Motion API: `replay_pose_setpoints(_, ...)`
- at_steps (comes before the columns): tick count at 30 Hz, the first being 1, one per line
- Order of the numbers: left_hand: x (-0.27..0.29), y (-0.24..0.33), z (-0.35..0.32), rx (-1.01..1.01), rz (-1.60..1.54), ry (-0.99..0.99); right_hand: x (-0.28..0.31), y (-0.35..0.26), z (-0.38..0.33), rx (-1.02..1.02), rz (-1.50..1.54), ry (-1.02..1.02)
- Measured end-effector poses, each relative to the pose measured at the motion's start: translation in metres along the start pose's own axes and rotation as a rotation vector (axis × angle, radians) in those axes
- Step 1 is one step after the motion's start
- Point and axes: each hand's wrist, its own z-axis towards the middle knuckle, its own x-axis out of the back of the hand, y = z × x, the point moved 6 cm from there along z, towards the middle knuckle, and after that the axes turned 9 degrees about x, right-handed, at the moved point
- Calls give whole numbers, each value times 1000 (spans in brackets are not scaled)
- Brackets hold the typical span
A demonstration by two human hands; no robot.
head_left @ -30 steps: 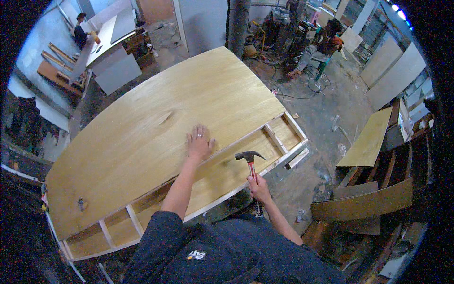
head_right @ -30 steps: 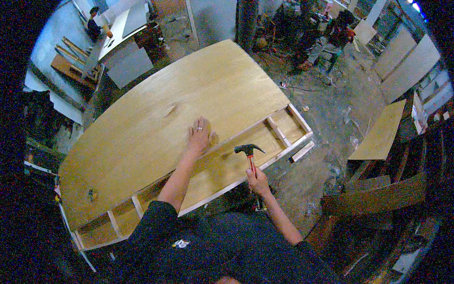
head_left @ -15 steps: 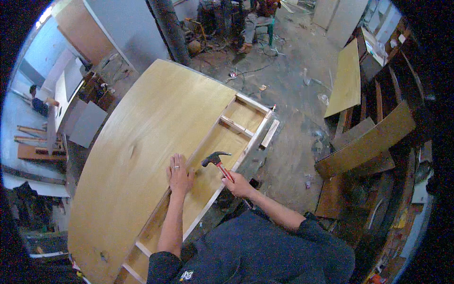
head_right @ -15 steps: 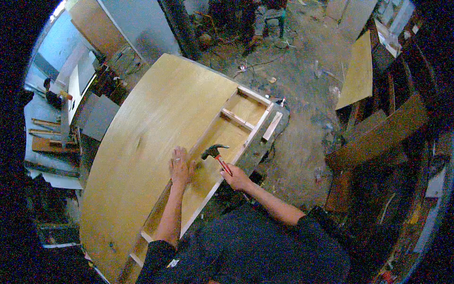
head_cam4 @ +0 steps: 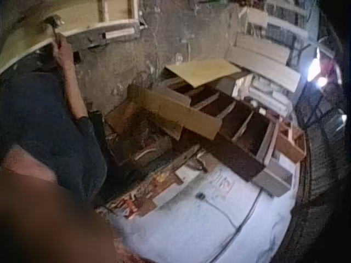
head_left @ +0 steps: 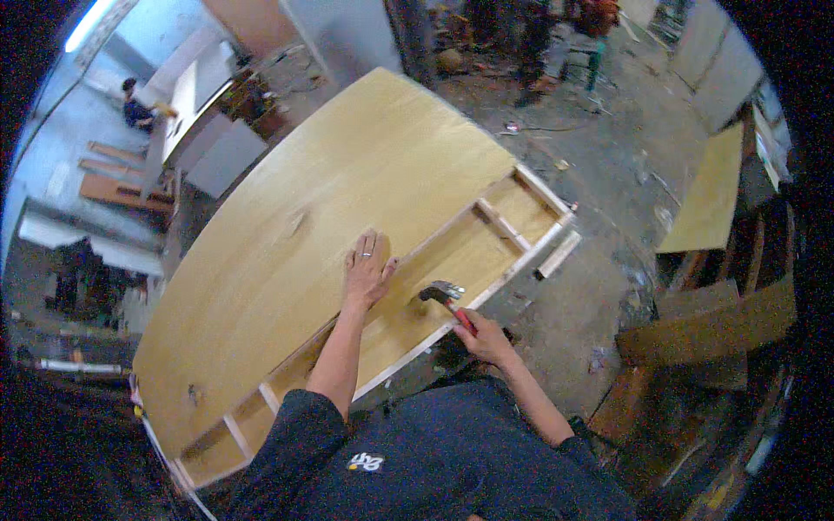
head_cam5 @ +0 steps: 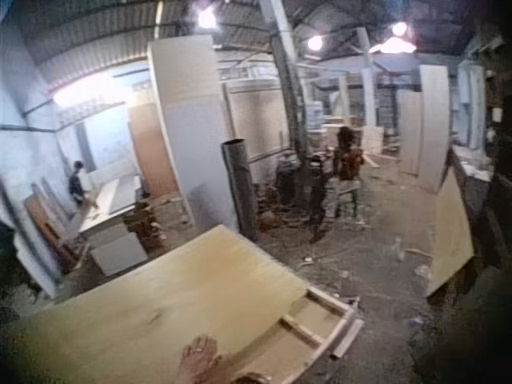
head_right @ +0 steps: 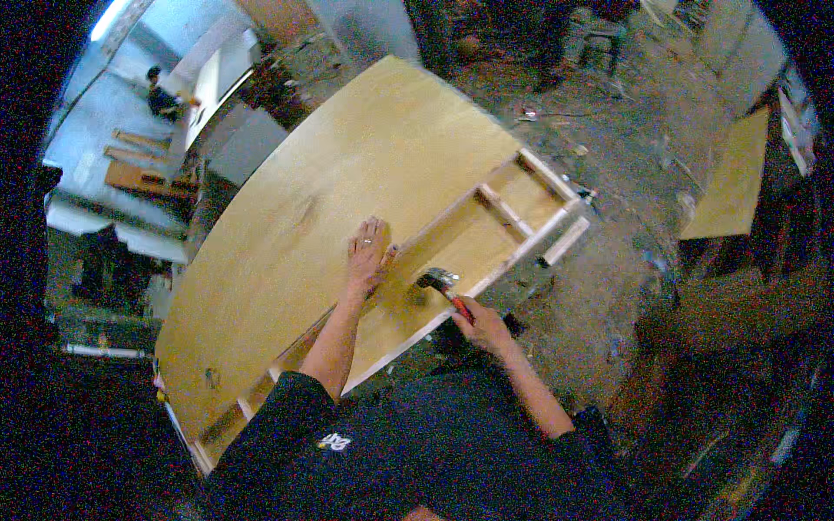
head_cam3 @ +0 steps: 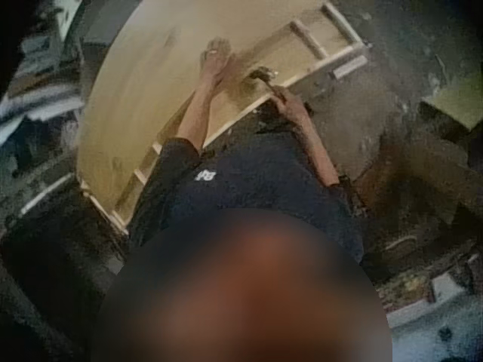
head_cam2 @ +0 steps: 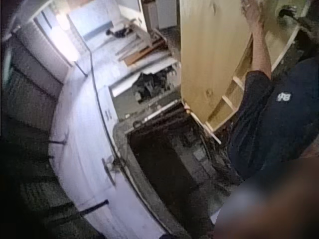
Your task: The person marks a wooden surface with a pencil using a straightedge, then hammers nails into the marked positions to secure a wooden frame. The person continues hammering nails along the frame's edge to attach it to the larger wooden panel.
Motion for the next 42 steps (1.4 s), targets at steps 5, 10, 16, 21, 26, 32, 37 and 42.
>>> replay_pose_setpoints(5,-3,-93,-33,228,27,7,0,3,1,68,78,75)
replay_pose_setpoints(10,-3,-209,-99,581,23,36,3,0,6,87,52,73)
replay_pose_setpoints(16,-6,-294,-184,820,6,114,8,1,8,48,43,26)
replay_pose_setpoints(21,-8,-302,-198,840,-19,166,5,9,12,88,35,35)
replay_pose_setpoints(26,-11,-304,-195,857,4,167,1,18,15,80,60,39)
replay_pose_setpoints(32,-28,-318,-193,845,28,138,5,14,16,107,44,21)
replay_pose_setpoints(37,-23,-305,-164,830,119,66,10,6,14,146,131,23)
replay_pose_setpoints(42,-2,-159,-68,303,-47,33,10,15,16,135,101,-61)
